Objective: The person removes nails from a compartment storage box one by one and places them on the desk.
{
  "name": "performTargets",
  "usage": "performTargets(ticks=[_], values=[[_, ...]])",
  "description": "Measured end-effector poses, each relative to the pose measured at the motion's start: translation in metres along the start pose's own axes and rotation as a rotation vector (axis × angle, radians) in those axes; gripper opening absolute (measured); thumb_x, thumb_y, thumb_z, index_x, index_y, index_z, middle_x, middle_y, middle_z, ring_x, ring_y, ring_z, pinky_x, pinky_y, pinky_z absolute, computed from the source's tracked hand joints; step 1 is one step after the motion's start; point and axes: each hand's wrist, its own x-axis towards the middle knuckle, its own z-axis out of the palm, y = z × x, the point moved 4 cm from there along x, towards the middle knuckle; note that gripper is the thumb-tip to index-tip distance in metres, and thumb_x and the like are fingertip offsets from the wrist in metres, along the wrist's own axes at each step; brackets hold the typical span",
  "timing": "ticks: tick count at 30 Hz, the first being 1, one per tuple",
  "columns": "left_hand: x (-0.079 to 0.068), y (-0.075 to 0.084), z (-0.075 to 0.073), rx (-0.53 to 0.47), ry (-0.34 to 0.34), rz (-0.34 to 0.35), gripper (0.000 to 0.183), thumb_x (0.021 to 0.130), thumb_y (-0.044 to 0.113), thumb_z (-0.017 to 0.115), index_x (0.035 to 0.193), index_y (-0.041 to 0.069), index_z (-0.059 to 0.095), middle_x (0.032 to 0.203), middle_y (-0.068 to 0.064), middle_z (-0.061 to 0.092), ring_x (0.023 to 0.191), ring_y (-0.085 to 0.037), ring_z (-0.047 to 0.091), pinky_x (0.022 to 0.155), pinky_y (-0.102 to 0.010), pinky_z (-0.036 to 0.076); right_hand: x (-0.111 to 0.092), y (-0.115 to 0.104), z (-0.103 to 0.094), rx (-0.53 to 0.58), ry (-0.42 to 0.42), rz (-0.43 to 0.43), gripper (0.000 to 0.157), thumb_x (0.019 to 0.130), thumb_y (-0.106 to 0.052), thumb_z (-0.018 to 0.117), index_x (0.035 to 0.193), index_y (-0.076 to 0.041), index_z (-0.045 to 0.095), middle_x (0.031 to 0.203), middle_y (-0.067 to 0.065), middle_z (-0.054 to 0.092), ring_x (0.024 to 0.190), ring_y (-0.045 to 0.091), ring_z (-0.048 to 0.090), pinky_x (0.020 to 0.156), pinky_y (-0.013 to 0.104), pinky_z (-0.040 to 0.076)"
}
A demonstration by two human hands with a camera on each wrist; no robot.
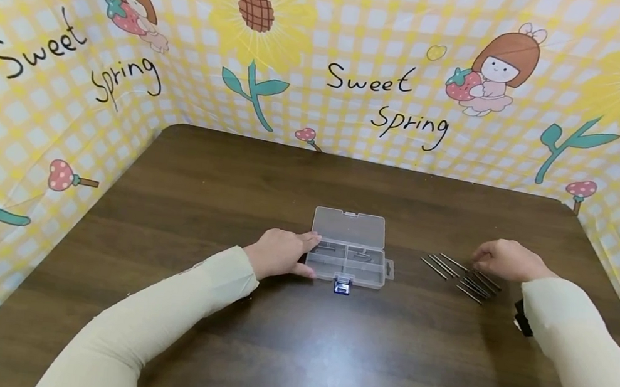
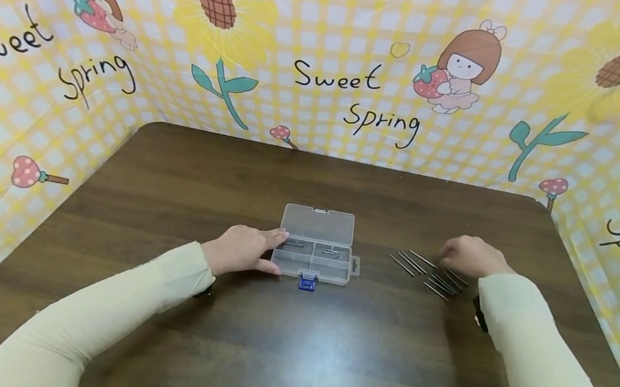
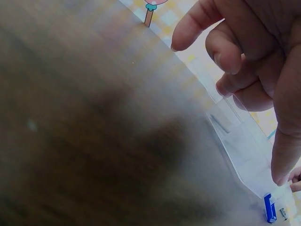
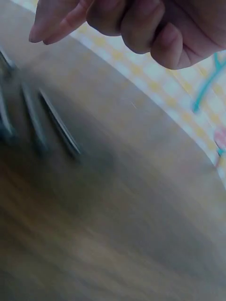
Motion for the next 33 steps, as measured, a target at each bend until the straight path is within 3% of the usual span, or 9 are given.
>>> performTargets(ticks=[5, 12, 16, 21, 26, 33], values=[[0.0, -0.001, 0.001, -0.008, -0.025, -0.013, 0.076, 0.083, 0.057, 0.062, 0.141, 0.009, 0.05, 0.142, -0.005, 0.049, 0.082, -0.025, 0.069, 0.057, -0.036, 0.051, 0.019, -0.038, -0.003, 0.0, 0.022, -0.077, 0.021, 0.089, -0.009, 0.061, 0.105, 0.002, 0.069, 0.102, 0.017, 0.069, 0.093, 0.035, 0.064, 0.075, 0.049, 0.05], [-0.001, -0.001, 0.0, -0.017, -0.022, -0.009, 0.075, 0.083, 0.056, 0.063, 0.14, 0.008, 0.05, 0.141, -0.006, 0.049, 0.087, -0.025, 0.069, 0.059, -0.037, 0.052, 0.058, -0.107, 0.002, 0.007, 0.05, -0.191, 0.02, 0.088, -0.011, 0.064, 0.106, -0.003, 0.071, 0.106, 0.012, 0.07, 0.101, 0.033, 0.063, 0.085, 0.05, 0.048], [0.0, -0.001, 0.0, -0.034, -0.005, 0.001, 0.075, 0.083, 0.055, 0.064, 0.139, 0.008, 0.051, 0.141, -0.007, 0.05, 0.089, -0.026, 0.068, 0.06, -0.037, 0.053, 0.078, -0.148, 0.009, -0.014, 0.011, -0.239, 0.021, 0.087, -0.011, 0.065, 0.106, -0.007, 0.072, 0.106, 0.009, 0.07, 0.094, 0.025, 0.064, 0.08, 0.045, 0.05], [0.0, -0.001, 0.001, -0.023, 0.02, 0.005, 0.074, 0.083, 0.056, 0.064, 0.138, 0.008, 0.053, 0.139, -0.007, 0.052, 0.087, -0.025, 0.069, 0.058, -0.035, 0.052, 0.094, -0.191, 0.019, -0.104, -0.053, -0.302, 0.02, 0.086, -0.012, 0.066, 0.104, -0.013, 0.074, 0.11, 0.004, 0.07, 0.102, 0.022, 0.063, 0.083, 0.042, 0.05], [0.0, 0.0, 0.0, -0.017, 0.009, 0.003, 0.074, 0.083, 0.057, 0.063, 0.138, 0.009, 0.053, 0.139, -0.006, 0.052, 0.082, -0.026, 0.069, 0.053, -0.035, 0.051, 0.104, -0.216, 0.026, -0.211, -0.092, -0.33, 0.019, 0.084, -0.011, 0.067, 0.1, -0.017, 0.076, 0.106, 0.0, 0.07, 0.099, 0.021, 0.064, 0.079, 0.04, 0.051], [0.0, -0.002, 0.0, -0.014, 0.003, -0.002, 0.075, 0.083, 0.057, 0.063, 0.14, 0.01, 0.051, 0.14, -0.005, 0.05, 0.082, -0.026, 0.069, 0.053, -0.036, 0.05, 0.113, -0.231, 0.033, -0.308, -0.083, -0.352, 0.017, 0.083, -0.005, 0.064, 0.081, -0.017, 0.075, 0.084, -0.005, 0.069, 0.075, 0.013, 0.059, 0.071, 0.038, 0.052]])
